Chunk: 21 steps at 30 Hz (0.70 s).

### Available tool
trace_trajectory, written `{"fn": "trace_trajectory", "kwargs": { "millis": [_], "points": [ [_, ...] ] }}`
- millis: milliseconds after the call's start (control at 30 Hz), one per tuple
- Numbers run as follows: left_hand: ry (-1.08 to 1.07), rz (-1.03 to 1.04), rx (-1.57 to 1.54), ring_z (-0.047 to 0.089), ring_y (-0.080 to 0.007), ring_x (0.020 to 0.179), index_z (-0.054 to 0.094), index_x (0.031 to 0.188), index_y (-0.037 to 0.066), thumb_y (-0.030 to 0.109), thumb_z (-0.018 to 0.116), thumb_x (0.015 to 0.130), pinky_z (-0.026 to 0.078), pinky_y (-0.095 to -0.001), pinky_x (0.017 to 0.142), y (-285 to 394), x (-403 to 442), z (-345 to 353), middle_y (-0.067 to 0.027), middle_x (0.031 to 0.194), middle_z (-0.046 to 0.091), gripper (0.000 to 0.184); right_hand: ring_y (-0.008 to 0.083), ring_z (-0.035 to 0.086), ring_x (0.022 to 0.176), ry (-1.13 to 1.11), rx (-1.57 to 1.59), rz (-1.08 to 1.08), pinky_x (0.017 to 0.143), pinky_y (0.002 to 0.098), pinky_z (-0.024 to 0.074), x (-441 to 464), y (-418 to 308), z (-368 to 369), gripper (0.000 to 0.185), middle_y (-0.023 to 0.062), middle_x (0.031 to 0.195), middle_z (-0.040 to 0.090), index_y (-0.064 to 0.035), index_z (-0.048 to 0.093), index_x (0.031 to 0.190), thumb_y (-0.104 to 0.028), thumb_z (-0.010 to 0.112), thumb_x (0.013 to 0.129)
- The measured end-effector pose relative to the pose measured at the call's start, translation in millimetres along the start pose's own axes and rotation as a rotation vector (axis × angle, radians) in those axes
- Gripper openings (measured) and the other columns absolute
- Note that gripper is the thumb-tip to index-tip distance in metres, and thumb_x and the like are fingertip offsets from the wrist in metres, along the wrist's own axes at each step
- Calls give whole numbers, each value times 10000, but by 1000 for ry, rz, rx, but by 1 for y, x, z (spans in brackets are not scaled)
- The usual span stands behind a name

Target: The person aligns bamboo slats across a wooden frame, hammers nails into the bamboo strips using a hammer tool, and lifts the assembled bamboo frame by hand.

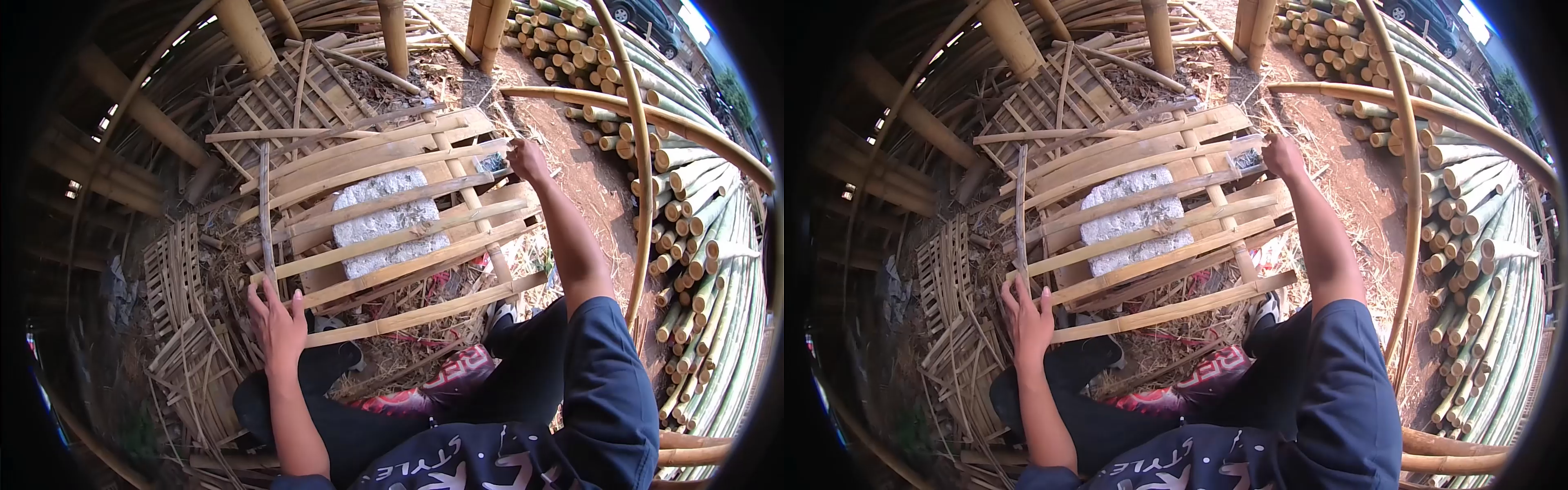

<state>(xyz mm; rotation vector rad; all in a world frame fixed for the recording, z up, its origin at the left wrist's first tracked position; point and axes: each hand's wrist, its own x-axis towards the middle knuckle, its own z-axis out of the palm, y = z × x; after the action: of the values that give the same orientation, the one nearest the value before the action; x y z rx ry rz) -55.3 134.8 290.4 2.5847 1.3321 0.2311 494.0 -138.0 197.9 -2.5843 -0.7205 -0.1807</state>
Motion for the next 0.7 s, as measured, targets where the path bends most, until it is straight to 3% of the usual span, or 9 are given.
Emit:
{"fn": "trace_trajectory", "kwargs": {
  "millis": [33,133,233,300,333,400,500,600,700],
  "points": [
    [2,-6,4,391,-457,1354,356,1490,-21,389,579,987,337,-541,1117,2,-1,-1,-256,1492,324,687,373,715,799,52,-26,-28,748,434,566,1,-3,-1,309,241,847,705,-29,730,1101,-174,706,830],
    [19,25,-9,394,-456,1351,349,1496,-21,378,582,988,339,-539,1113,-5,0,4,-261,1488,322,687,392,704,793,43,8,-53,746,449,563,6,-6,-1,306,236,838,706,-44,733,1099,-197,691,838],
    [15,28,-22,418,-453,1319,337,1504,-21,366,587,988,345,-532,1106,-5,1,5,-261,1493,306,692,416,689,931,-71,47,-3,852,475,546,7,-10,-7,332,249,989,710,-52,724,1132,-235,668,861],
    [9,12,-59,445,-454,1281,331,1509,-20,382,572,994,357,-530,1091,-3,1,4,-273,1453,365,696,418,682,993,-115,26,6,889,487,535,3,-13,-14,377,242,1045,716,-42,697,1169,-283,673,880],
    [5,4,-79,458,-454,1262,328,1512,-20,389,565,997,363,-529,1084,-2,1,3,-279,1433,395,699,405,679,1029,-141,-49,19,913,481,526,0,-13,-18,498,218,1055,726,-46,619,1285,-367,674,908],
    [6,11,-24,490,-454,1217,325,1518,-15,417,544,1003,377,-528,1064,-11,7,9,-284,1357,479,707,398,674,1054,-71,18,28,929,474,520,-9,-10,-24,591,202,1080,731,-59,529,1377,-430,659,935],
    [20,23,0,524,-455,1176,325,1522,-13,449,514,1010,390,-526,1045,-19,-3,13,-285,1272,568,715,384,699,1021,18,196,100,915,439,533,-42,-26,-58,582,227,1107,724,-25,500,1384,-421,622,975],
    [42,24,-42,537,-456,1166,357,1496,-51,459,511,1008,402,-524,1037,-26,-3,16,-284,1311,576,722,332,720,1005,-131,347,204,852,409,548,-92,-32,-86,640,252,1169,703,-21,433,1454,-452,587,1006],
    [16,-5,-89,522,-479,1186,361,1485,-69,451,507,1011,396,-523,1057,-15,-7,3,-333,1294,565,718,281,706,1025,-227,582,286,813,380,553,-144,-31,-106,629,206,1199,699,-52,399,1494,-477,509,1043]
  ]
}}
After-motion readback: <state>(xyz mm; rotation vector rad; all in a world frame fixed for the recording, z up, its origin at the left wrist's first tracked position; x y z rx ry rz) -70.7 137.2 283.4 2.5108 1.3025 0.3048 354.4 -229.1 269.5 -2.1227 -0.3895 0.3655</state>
